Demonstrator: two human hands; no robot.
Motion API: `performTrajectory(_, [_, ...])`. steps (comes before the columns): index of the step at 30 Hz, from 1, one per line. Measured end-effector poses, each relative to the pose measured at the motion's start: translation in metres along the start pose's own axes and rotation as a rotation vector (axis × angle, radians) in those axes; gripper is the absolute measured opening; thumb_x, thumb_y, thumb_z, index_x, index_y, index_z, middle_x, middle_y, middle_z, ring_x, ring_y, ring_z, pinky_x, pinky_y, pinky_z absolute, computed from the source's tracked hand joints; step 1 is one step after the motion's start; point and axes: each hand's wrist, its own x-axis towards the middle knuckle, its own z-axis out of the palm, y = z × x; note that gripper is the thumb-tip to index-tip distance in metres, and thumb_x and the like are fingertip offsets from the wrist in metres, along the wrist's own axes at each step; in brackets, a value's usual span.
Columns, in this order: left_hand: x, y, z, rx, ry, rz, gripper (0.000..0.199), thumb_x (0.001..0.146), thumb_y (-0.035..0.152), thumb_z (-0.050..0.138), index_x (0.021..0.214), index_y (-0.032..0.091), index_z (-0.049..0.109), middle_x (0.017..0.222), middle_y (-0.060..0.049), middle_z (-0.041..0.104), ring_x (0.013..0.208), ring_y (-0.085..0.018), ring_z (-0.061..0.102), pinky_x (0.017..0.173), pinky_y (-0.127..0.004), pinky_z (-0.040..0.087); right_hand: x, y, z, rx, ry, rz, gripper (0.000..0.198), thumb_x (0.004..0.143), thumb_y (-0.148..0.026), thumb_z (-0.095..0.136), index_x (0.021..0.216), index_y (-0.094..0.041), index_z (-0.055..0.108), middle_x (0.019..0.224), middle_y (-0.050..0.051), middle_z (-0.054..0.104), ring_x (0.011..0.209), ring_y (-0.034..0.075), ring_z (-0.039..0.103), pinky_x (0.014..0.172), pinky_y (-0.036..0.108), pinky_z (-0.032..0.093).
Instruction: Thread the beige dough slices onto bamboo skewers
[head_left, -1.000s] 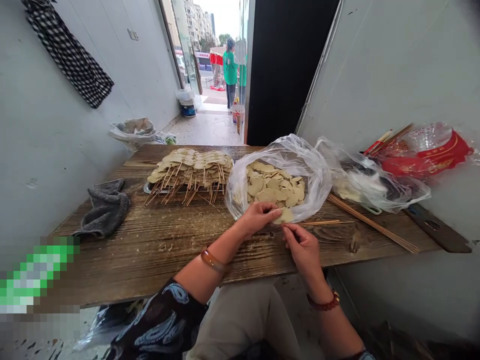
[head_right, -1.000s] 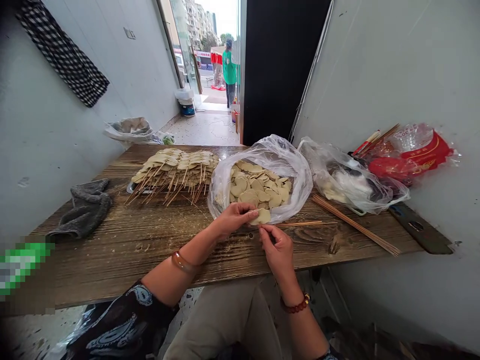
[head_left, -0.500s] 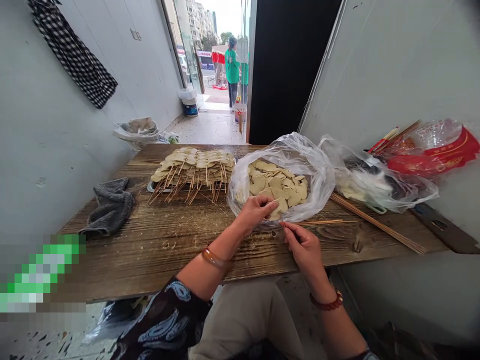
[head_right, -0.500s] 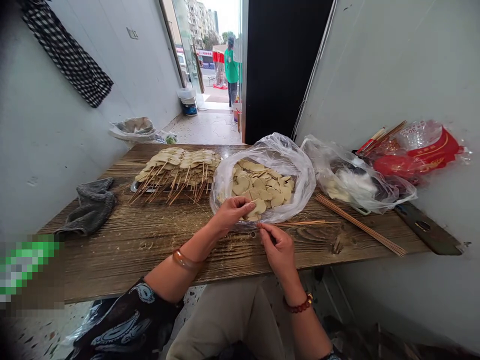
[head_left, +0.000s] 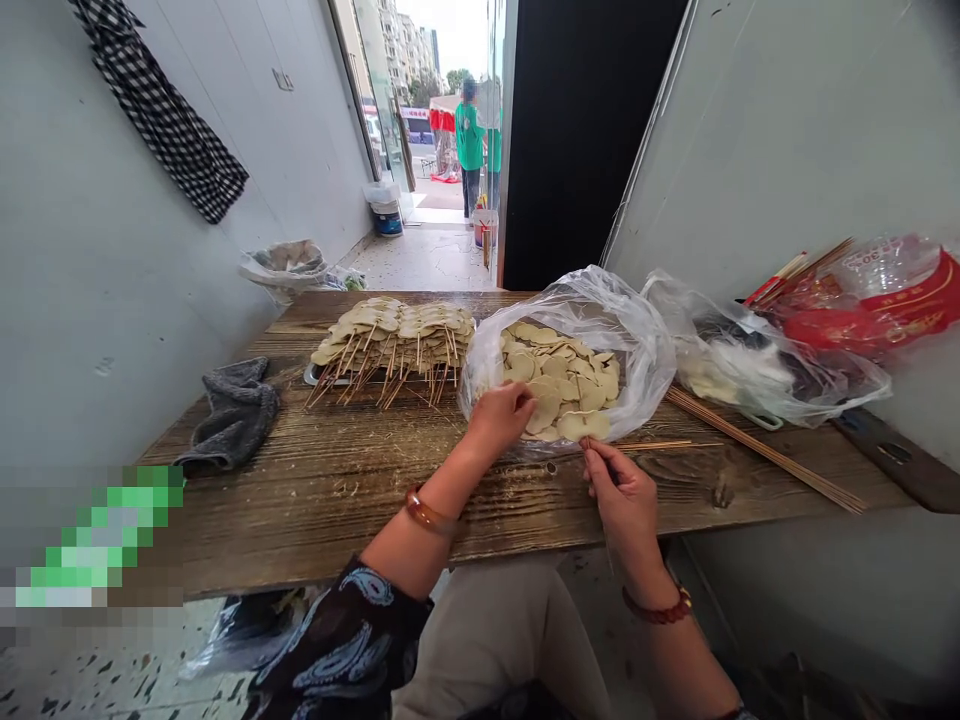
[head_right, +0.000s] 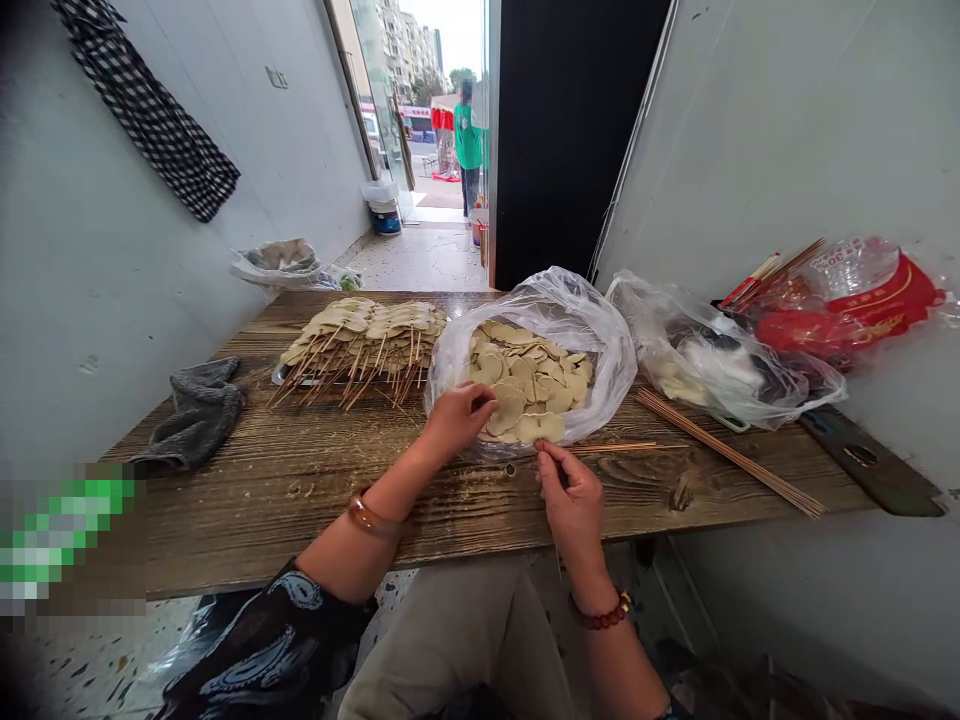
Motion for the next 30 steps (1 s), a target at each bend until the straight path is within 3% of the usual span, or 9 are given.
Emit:
performTrajectory(3, [-0.003, 0.0, 0.0, 0.31, -0.027, 0.031, 0.019, 0.081, 0.031, 0.053, 0.084, 0.017, 0.065, 0.089, -0.009, 0.062, 0.086, -0.022, 0.056, 0.076, -0.033, 0.041, 0.0, -0.001, 0.0, 0.001, -0.009, -0.008, 0.033, 0.083, -0.039, 0.059, 0.102, -0.014, 0.07, 0.068, 0.002, 0.061, 0.053, 0.01, 0.049, 0.046, 0.021, 0.041])
performTrajectory(6, [-0.005, 0.003, 0.002, 0.448, -0.077, 0.047, 0.023, 0.08, 0.037, 0.054, 0.085, 0.017, 0.065, 0.094, -0.011, 0.06, 0.094, -0.026, 0.054, 0.081, -0.037, 0.04, 0.0, -0.004, 0.0, -0.052, -0.014, -0.022, 0.034, 0.083, -0.039, 0.058, 0.103, -0.015, 0.07, 0.07, 0.003, 0.064, 0.054, 0.011, 0.052, 0.047, 0.022, 0.042])
performTrajectory(11, [-0.004, 0.004, 0.008, 0.499, -0.113, 0.044, 0.02, 0.079, 0.034, 0.055, 0.088, 0.018, 0.063, 0.097, -0.011, 0.059, 0.099, -0.026, 0.053, 0.084, -0.037, 0.039, 0.0, -0.006, 0.0, -0.106, -0.026, -0.059, 0.033, 0.083, -0.039, 0.056, 0.101, -0.016, 0.071, 0.079, 0.006, 0.069, 0.059, 0.013, 0.058, 0.049, 0.023, 0.045])
performTrajectory(16, [0.0, 0.001, 0.014, 0.432, -0.099, 0.029, 0.012, 0.077, 0.027, 0.055, 0.082, 0.019, 0.062, 0.091, -0.008, 0.06, 0.091, -0.023, 0.055, 0.077, -0.034, 0.039, 0.002, -0.005, 0.001, -0.107, -0.042, -0.092, 0.032, 0.083, -0.038, 0.055, 0.1, -0.017, 0.072, 0.084, 0.007, 0.071, 0.061, 0.014, 0.059, 0.048, 0.023, 0.045])
performTrajectory(22, [0.005, -0.003, 0.016, 0.152, -0.043, 0.044, 0.005, 0.074, 0.017, 0.051, 0.072, 0.018, 0.055, 0.076, -0.003, 0.058, 0.076, -0.016, 0.053, 0.07, -0.028, 0.039, 0.003, -0.008, 0.003, -0.122, -0.038, -0.114, 0.03, 0.084, -0.037, 0.055, 0.099, -0.017, 0.072, 0.083, 0.006, 0.071, 0.06, 0.013, 0.058, 0.048, 0.022, 0.045])
performTrajectory(25, [0.008, -0.005, 0.014, -0.189, -0.029, -0.036, 0.004, 0.073, 0.02, 0.051, 0.07, 0.017, 0.051, 0.064, 0.002, 0.052, 0.063, -0.011, 0.048, 0.06, -0.023, 0.037, 0.004, -0.009, 0.003, -0.133, -0.053, -0.122, 0.03, 0.085, -0.036, 0.054, 0.098, -0.017, 0.072, 0.076, 0.005, 0.07, 0.059, 0.014, 0.059, 0.048, 0.022, 0.044])
performTrajectory(30, [0.01, -0.007, 0.005, -0.782, -0.049, -0.219, 0.02, 0.072, 0.034, 0.059, 0.081, 0.017, 0.05, 0.057, 0.006, 0.051, 0.05, -0.007, 0.046, 0.049, -0.019, 0.036, 0.003, -0.008, 0.003, -0.157, -0.13, -0.161, 0.028, 0.085, -0.034, 0.054, 0.097, -0.017, 0.072, 0.08, 0.006, 0.072, 0.063, 0.015, 0.063, 0.052, 0.023, 0.047])
